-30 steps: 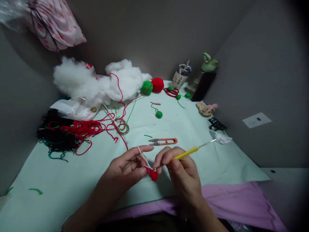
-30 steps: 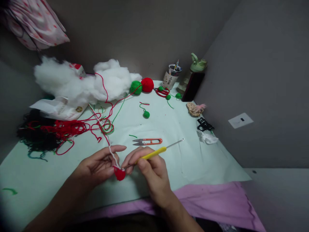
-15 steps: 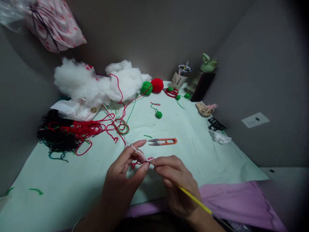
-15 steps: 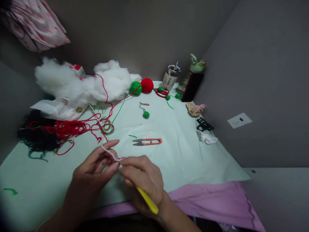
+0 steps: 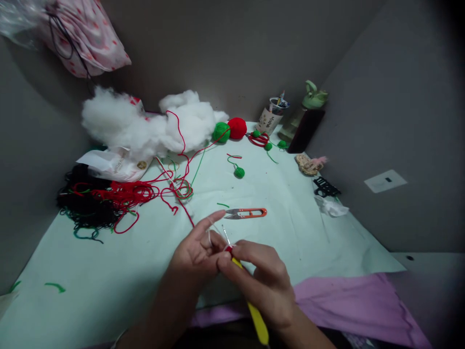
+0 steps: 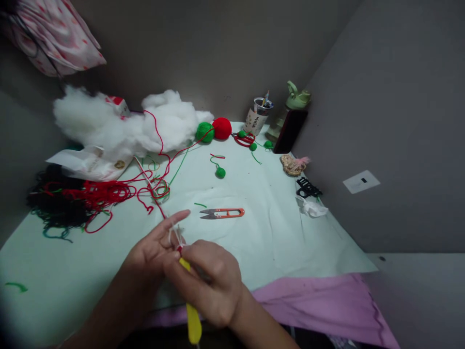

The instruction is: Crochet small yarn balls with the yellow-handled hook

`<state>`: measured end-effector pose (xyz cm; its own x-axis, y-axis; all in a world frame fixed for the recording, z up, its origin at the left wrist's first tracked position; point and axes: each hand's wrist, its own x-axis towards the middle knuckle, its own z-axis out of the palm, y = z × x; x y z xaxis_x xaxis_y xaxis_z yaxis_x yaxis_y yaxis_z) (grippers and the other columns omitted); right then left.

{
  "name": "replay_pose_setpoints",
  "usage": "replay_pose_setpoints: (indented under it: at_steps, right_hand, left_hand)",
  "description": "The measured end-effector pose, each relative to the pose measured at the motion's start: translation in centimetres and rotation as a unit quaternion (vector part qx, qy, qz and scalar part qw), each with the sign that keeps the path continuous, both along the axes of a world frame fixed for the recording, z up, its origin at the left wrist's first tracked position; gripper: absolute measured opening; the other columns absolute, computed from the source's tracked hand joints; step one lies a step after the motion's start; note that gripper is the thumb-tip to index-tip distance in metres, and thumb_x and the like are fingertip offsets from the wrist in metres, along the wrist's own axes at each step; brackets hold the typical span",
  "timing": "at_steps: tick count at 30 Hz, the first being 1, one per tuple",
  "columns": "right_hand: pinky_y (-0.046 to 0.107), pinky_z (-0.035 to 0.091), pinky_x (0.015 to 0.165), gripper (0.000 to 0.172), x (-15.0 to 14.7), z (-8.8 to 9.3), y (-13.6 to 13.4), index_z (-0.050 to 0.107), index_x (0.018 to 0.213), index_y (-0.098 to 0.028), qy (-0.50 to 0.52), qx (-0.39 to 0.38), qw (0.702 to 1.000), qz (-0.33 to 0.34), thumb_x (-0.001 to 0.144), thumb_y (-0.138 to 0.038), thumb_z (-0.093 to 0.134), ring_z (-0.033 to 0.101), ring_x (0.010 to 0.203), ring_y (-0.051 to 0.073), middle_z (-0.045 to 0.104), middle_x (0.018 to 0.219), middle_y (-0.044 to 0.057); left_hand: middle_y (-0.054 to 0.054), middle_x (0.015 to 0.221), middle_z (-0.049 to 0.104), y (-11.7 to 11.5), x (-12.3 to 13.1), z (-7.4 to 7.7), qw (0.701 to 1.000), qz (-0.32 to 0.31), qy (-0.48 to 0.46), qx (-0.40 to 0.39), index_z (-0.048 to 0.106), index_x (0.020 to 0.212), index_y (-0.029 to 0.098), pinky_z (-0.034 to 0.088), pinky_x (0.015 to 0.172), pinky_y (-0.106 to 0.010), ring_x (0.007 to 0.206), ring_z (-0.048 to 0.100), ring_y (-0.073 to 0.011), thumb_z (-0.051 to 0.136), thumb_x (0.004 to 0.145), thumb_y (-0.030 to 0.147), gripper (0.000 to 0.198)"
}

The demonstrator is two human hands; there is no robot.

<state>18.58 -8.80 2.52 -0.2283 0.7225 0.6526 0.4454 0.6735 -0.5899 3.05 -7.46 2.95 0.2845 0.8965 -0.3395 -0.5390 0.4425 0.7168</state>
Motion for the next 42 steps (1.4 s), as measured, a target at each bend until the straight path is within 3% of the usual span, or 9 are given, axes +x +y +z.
replay_pose_setpoints:
  at_steps: [3, 10, 15, 18, 22, 25, 29, 34, 42]
  right_hand:
    - [0.036, 0.064, 0.076, 0.035, 0.6, 0.6, 0.2, 0.068, 0.132, -0.030, 0.052, -0.040, 0.997, 0.035, 0.101, -0.017, 0.060, 0.074, 0.093, 0.022, 0.076, 0.107, 0.007]
    - [0.032, 0.059, 0.065, 0.021, 0.4, 0.7, 0.7, 0.075, 0.109, -0.025, 0.314, -0.198, 0.926, 0.070, 0.105, -0.025, 0.054, 0.067, 0.076, 0.018, 0.071, 0.092, 0.006]
    - [0.033, 0.060, 0.079, 0.024, -0.4, 0.6, 0.9, 0.076, 0.115, -0.028, 0.232, -0.181, 0.954, 0.052, 0.102, -0.017, 0.058, 0.069, 0.098, 0.020, 0.076, 0.104, 0.006]
    - [0.035, 0.061, 0.082, 0.036, -0.4, 0.5, 0.5, 0.070, 0.127, -0.029, 0.130, -0.109, 0.985, 0.028, 0.100, -0.009, 0.058, 0.070, 0.098, 0.020, 0.075, 0.109, 0.006]
    - [0.040, 0.060, 0.089, 0.048, 0.0, 0.1, 0.3, 0.062, 0.141, -0.030, -0.016, -0.052, 0.998, 0.026, 0.098, -0.009, 0.061, 0.068, 0.110, 0.024, 0.071, 0.124, 0.010]
    - [0.038, 0.060, 0.083, 0.036, 0.2, 0.1, 0.7, 0.070, 0.128, -0.027, 0.095, -0.105, 0.990, 0.029, 0.100, -0.010, 0.056, 0.069, 0.100, 0.022, 0.073, 0.110, 0.008]
    - [0.032, 0.057, 0.067, 0.020, -0.1, 0.2, 1.4, 0.076, 0.106, -0.025, 0.289, -0.205, 0.934, 0.043, 0.103, -0.021, 0.057, 0.066, 0.073, 0.016, 0.070, 0.092, 0.004]
    - [0.035, 0.058, 0.083, 0.016, -0.6, 0.4, 1.5, 0.079, 0.104, -0.025, 0.261, -0.219, 0.938, 0.064, 0.100, -0.024, 0.064, 0.069, 0.094, 0.021, 0.075, 0.094, 0.006]
    - [0.026, 0.056, 0.067, 0.016, -0.3, 0.1, 1.9, 0.078, 0.104, -0.026, 0.330, -0.275, 0.897, 0.099, 0.102, -0.027, 0.062, 0.065, 0.073, 0.013, 0.072, 0.093, 0.003]
  left_hand:
    - [0.002, 0.079, 0.061, 0.7, -0.8, 0.2, 0.995, -0.048, -0.065, -0.058, 0.067, 0.133, 0.019, 0.048, 0.069, -0.023, 0.070, 0.056, -0.0113, 0.087, 0.071, 0.028, 0.066]
    - [0.002, 0.075, 0.061, 0.8, -1.0, 0.1, 0.998, 0.034, 0.042, 0.021, 0.069, 0.128, 0.018, 0.048, 0.073, -0.025, 0.070, 0.057, -0.0124, 0.084, 0.074, 0.023, 0.057]
    - [0.000, 0.085, 0.066, 0.2, 0.0, 0.1, 0.997, 0.029, 0.066, 0.029, 0.071, 0.126, 0.022, 0.051, 0.082, -0.028, 0.080, 0.063, -0.0149, 0.083, 0.076, 0.023, 0.051]
    - [0.002, 0.084, 0.067, 0.2, 0.0, -0.1, 0.997, 0.045, 0.066, 0.020, 0.070, 0.128, 0.024, 0.050, 0.081, -0.025, 0.080, 0.064, -0.0139, 0.084, 0.076, 0.023, 0.053]
    - [-0.002, 0.091, 0.071, 0.4, -0.4, -0.8, 0.999, 0.008, -0.023, -0.033, 0.068, 0.133, 0.023, 0.051, 0.079, -0.025, 0.083, 0.065, -0.0162, 0.087, 0.075, 0.032, 0.062]
    - [-0.003, 0.089, 0.068, 0.7, -0.8, -0.9, 0.994, -0.007, -0.082, -0.075, 0.073, 0.128, 0.019, 0.050, 0.077, -0.025, 0.078, 0.061, -0.0139, 0.083, 0.079, 0.031, 0.051]
    - [0.001, 0.079, 0.063, 0.6, -0.8, -0.4, 0.998, 0.032, -0.022, -0.047, 0.078, 0.116, 0.019, 0.047, 0.073, -0.023, 0.071, 0.057, -0.0109, 0.082, 0.079, 0.023, 0.038]
    - [-0.001, 0.086, 0.071, 0.2, 0.0, -0.2, 0.999, 0.033, 0.026, -0.006, 0.078, 0.114, 0.023, 0.052, 0.086, -0.029, 0.085, 0.065, -0.0163, 0.086, 0.073, 0.020, 0.042]
    - [-0.003, 0.087, 0.071, 0.3, -0.2, -0.5, 0.999, 0.032, 0.024, 0.002, 0.072, 0.124, 0.019, 0.050, 0.086, -0.031, 0.083, 0.066, -0.0170, 0.083, 0.077, 0.023, 0.049]
